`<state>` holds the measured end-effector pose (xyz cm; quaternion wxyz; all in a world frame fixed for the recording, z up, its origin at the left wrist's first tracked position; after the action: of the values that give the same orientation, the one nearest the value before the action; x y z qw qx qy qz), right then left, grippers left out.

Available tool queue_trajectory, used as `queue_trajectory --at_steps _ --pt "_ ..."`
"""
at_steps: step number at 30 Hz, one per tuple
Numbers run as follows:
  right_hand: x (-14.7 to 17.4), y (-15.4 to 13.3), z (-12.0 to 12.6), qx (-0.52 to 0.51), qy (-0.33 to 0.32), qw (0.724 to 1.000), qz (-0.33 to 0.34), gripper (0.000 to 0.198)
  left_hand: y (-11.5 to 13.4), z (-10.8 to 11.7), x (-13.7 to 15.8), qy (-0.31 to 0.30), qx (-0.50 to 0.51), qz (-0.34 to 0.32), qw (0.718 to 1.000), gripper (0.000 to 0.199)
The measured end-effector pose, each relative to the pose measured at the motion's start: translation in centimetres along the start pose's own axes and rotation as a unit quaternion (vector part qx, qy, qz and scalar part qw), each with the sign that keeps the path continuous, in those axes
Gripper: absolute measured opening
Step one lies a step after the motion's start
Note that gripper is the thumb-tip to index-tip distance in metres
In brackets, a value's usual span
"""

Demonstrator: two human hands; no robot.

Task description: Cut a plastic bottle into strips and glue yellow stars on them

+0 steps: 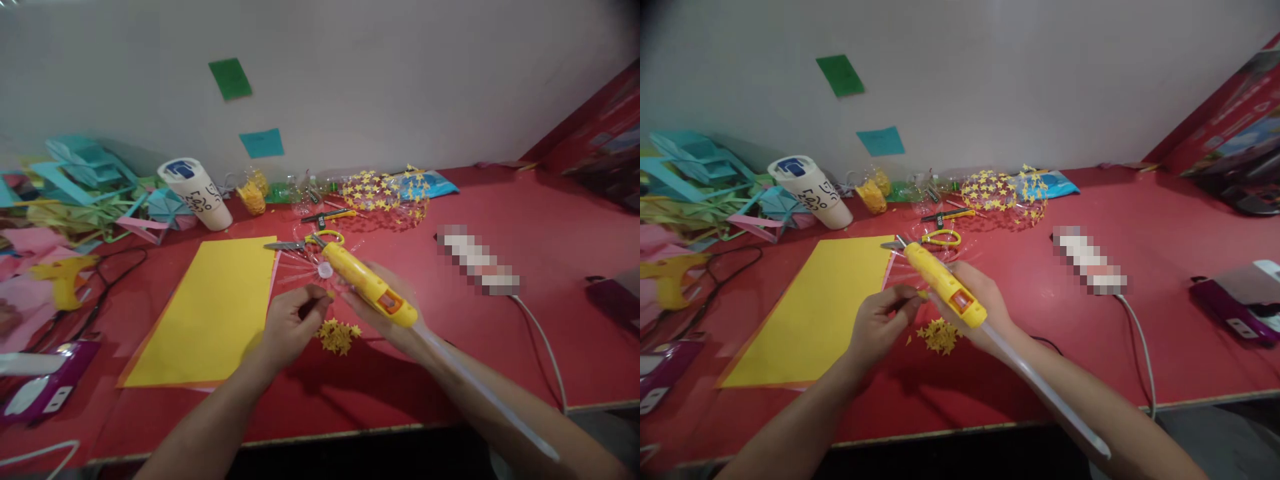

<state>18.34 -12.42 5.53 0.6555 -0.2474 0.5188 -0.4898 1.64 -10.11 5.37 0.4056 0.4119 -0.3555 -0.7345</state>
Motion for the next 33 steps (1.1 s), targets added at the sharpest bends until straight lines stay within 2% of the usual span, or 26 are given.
queue_trajectory --at_steps 5,10,14,19,33 --pt "-0.3 -0.1 0.6 -0.027 -0.051 0.998 -0.008 0.017 -0.7 1.6 -1.1 0.130 0.067 0.052 0.988 0.014" --pt "0.0 0.0 0.1 0.014 -0.089 0.994 0.057 0.016 -1.4 2.0 -1.7 0.169 0.071 0.050 0.982 0.013" --pt "0.3 0.1 -0.3 0.044 -0.092 0.992 0.079 0.019 -1.5 1.8 -1.6 0.175 0.046 0.030 0.983 0.015" --pt "0.4 0.2 -0.4 0.063 -0.086 0.992 0.072 0.021 -1.7 1.6 -1.4 0.166 0.017 0.018 0.986 0.015" --pt "0.4 0.3 -0.5 0.016 -0.092 0.994 0.049 0.024 -1.8 1.4 -1.3 0.166 -0.001 0.000 0.986 0.014"
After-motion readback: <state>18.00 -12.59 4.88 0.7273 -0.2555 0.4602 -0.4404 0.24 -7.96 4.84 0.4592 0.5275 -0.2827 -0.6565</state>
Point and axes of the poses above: each hand's wrist, its own x-axis away from the middle knuckle, its own z-axis out of the back of the hand, y = z × x, the point moved 1 cm from there along -x, towards the middle knuckle, and after that the axes turned 2 degrees about -x, right-handed, at the moved point
